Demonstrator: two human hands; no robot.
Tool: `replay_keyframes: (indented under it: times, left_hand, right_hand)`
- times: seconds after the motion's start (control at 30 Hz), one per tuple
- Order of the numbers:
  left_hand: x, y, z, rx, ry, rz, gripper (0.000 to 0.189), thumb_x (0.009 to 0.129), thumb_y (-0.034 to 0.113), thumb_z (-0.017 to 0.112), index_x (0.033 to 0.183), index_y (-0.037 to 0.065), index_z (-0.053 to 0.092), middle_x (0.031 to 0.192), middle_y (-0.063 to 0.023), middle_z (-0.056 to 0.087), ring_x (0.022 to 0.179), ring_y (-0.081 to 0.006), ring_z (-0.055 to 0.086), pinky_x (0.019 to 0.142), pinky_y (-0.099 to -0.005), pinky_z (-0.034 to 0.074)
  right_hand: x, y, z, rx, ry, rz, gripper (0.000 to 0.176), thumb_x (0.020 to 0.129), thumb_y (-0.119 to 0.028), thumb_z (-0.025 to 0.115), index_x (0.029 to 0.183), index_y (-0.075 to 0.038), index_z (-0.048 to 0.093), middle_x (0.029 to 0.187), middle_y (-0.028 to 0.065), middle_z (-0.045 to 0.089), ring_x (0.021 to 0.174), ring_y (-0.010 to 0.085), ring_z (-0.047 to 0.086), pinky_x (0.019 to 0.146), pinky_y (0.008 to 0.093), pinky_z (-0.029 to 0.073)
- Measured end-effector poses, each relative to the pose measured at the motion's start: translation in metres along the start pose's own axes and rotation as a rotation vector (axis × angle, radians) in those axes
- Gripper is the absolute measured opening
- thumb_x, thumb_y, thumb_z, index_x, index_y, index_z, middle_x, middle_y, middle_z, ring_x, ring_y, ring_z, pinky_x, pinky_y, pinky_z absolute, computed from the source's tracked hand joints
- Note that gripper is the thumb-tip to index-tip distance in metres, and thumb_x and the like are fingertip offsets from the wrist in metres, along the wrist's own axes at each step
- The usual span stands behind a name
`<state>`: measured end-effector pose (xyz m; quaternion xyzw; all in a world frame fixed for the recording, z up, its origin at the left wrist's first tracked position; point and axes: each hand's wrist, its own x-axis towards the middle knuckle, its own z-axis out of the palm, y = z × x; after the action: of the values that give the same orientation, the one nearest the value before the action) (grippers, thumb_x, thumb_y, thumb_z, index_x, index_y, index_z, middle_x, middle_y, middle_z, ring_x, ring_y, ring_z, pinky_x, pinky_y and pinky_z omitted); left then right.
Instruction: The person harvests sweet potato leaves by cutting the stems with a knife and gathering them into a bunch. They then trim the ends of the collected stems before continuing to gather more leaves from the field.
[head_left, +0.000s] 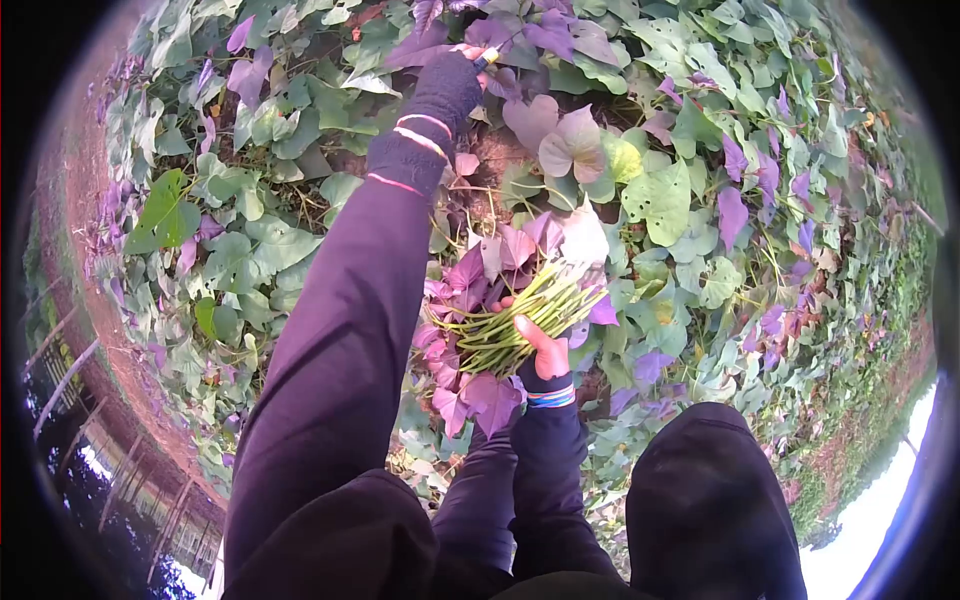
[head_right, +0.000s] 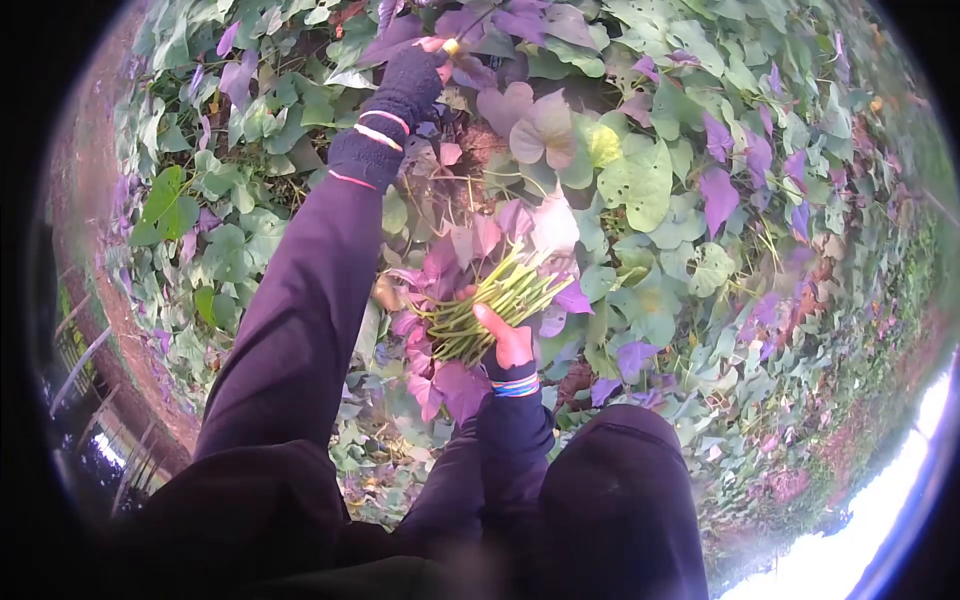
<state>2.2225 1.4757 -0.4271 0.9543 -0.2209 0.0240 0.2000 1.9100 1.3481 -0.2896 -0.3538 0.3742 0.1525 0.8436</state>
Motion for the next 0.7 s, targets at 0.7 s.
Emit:
replay_keyframes:
  times: [0.7]
  left_hand:
    - [-0.052,0.074,-0.107,-0.243,-0.070,-0.181,0.032,0.069,0.019,0.057,0.100,0.013,0.049,0.088,-0.0089,0.050,0.067,-0.0263,0.056,0.055,-0.0335,0.046]
  right_hand:
    - [0.112,-0.095,0.015,-0.468,0.002,-0.117,0.020,0.078,-0.013,0.045,0.070,0.001,0.057,0.060,0.0032,0.055,0.050,0.0083,0.050,0.045,0.0215,0.039]
